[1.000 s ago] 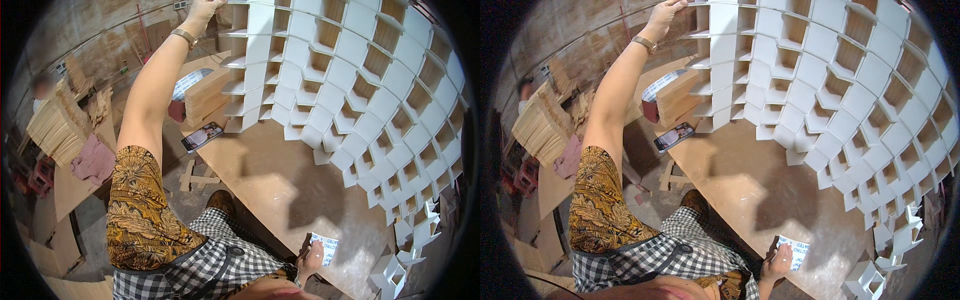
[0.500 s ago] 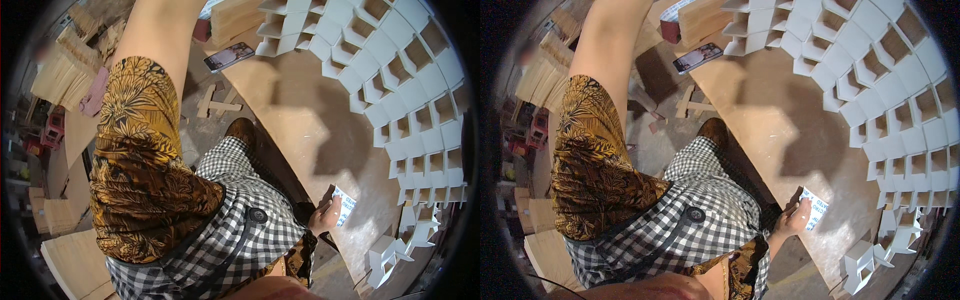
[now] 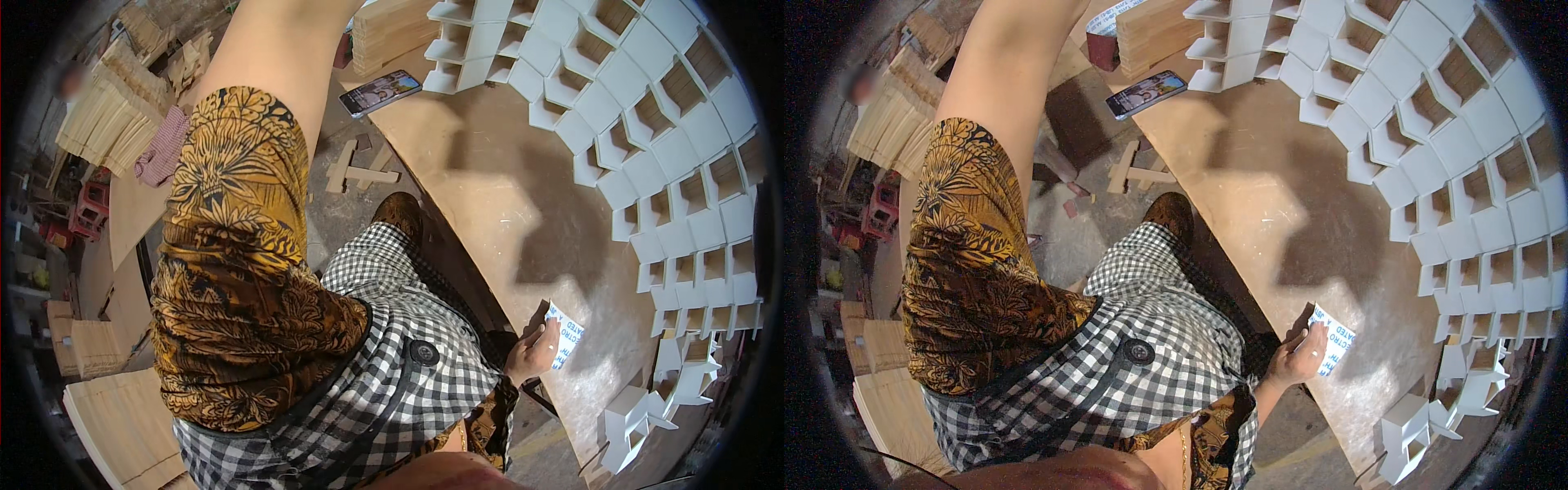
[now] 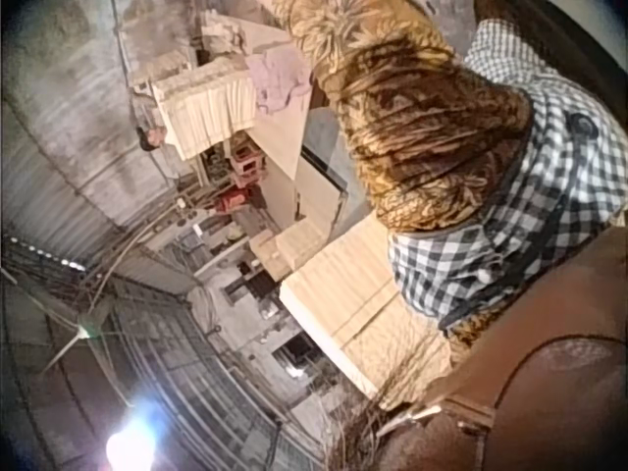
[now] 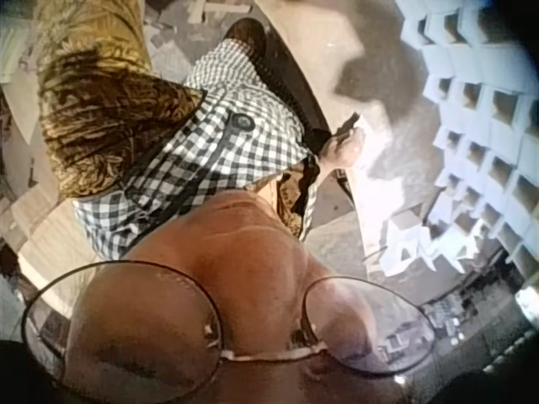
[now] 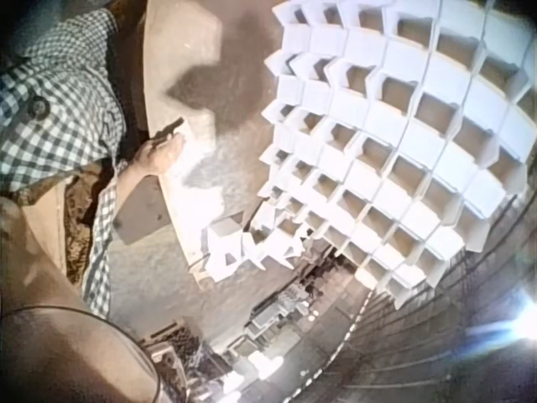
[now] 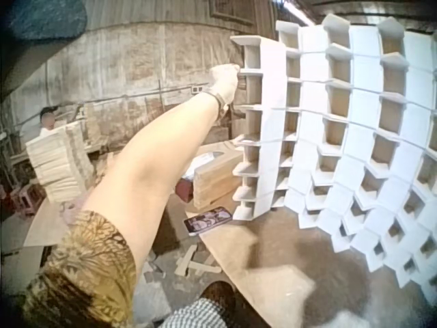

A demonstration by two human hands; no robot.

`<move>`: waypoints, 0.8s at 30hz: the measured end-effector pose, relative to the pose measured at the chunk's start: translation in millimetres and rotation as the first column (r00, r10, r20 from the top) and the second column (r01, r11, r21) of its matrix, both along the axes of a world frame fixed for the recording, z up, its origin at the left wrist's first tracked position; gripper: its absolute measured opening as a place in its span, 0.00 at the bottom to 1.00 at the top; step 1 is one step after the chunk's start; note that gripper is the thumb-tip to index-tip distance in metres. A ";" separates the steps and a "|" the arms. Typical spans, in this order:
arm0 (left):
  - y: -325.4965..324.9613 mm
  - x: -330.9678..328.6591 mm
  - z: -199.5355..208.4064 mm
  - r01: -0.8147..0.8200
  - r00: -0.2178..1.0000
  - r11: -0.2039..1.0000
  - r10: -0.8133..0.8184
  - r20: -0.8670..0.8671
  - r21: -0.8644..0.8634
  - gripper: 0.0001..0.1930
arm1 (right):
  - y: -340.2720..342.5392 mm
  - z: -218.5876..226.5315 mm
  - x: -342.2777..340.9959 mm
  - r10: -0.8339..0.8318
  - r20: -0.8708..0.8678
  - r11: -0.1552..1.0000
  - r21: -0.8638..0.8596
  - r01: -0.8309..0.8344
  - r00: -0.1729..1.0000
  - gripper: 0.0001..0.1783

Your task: Sanding the edges and flat surfaces of a white wooden interlocking module using a piece of sandpaper.

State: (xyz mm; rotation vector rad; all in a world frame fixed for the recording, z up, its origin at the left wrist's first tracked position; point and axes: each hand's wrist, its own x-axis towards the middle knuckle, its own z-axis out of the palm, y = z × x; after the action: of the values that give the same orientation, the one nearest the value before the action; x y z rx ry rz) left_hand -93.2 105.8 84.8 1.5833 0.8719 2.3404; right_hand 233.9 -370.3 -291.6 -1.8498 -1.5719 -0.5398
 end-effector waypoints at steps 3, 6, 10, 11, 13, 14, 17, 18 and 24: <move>2.0 3.5 2.1 0.158 0.980 0.966 -0.128 0.155 -0.204 0.07 | 0.2 0.7 1.4 -0.014 0.006 1.000 0.014 0.014 1.000 0.10; 18.6 -19.3 12.9 0.396 0.894 0.917 -0.372 0.248 -0.051 0.07 | 3.8 0.2 -5.8 0.006 -0.008 1.000 0.031 -0.006 1.000 0.10; 20.3 -9.3 8.7 0.418 0.847 0.908 -0.388 0.364 -0.004 0.06 | 1.4 -0.2 -2.8 -0.009 0.006 1.000 0.026 0.009 1.000 0.10; 17.7 -6.7 8.0 0.426 0.838 0.905 -0.397 0.375 0.007 0.06 | 0.6 -0.3 -1.5 -0.012 0.010 1.000 0.023 0.012 1.000 0.10; 12.5 -2.7 7.6 0.412 0.848 0.911 -0.373 0.378 -0.027 0.06 | -0.2 -0.5 -0.1 -0.017 0.016 1.000 0.019 0.016 1.000 0.10; 11.2 -3.8 8.3 0.395 0.860 0.917 -0.346 0.374 -0.060 0.05 | 0.1 -0.5 -0.9 -0.017 0.017 1.000 0.017 0.017 1.000 0.10; 8.7 -12.1 8.2 0.327 0.918 0.932 -0.275 0.285 -0.154 0.05 | 3.5 -0.2 -4.2 -0.013 0.019 1.000 0.015 0.013 1.000 0.10; 8.7 -14.8 8.5 0.324 0.920 0.934 -0.272 0.284 -0.153 0.05 | 5.9 -0.2 -5.3 -0.010 0.018 1.000 0.016 0.009 1.000 0.10; 1.4 -5.5 17.9 0.138 0.981 0.964 -0.100 0.168 -0.228 0.05 | 8.2 2.3 -2.9 -0.012 0.013 1.000 0.017 0.011 1.000 0.11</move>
State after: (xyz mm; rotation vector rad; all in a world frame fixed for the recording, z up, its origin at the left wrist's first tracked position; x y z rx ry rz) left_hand -98.6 107.2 102.7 1.3017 0.9526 2.1488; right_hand 231.0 -362.1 -289.3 -1.8470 -1.5615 -0.5703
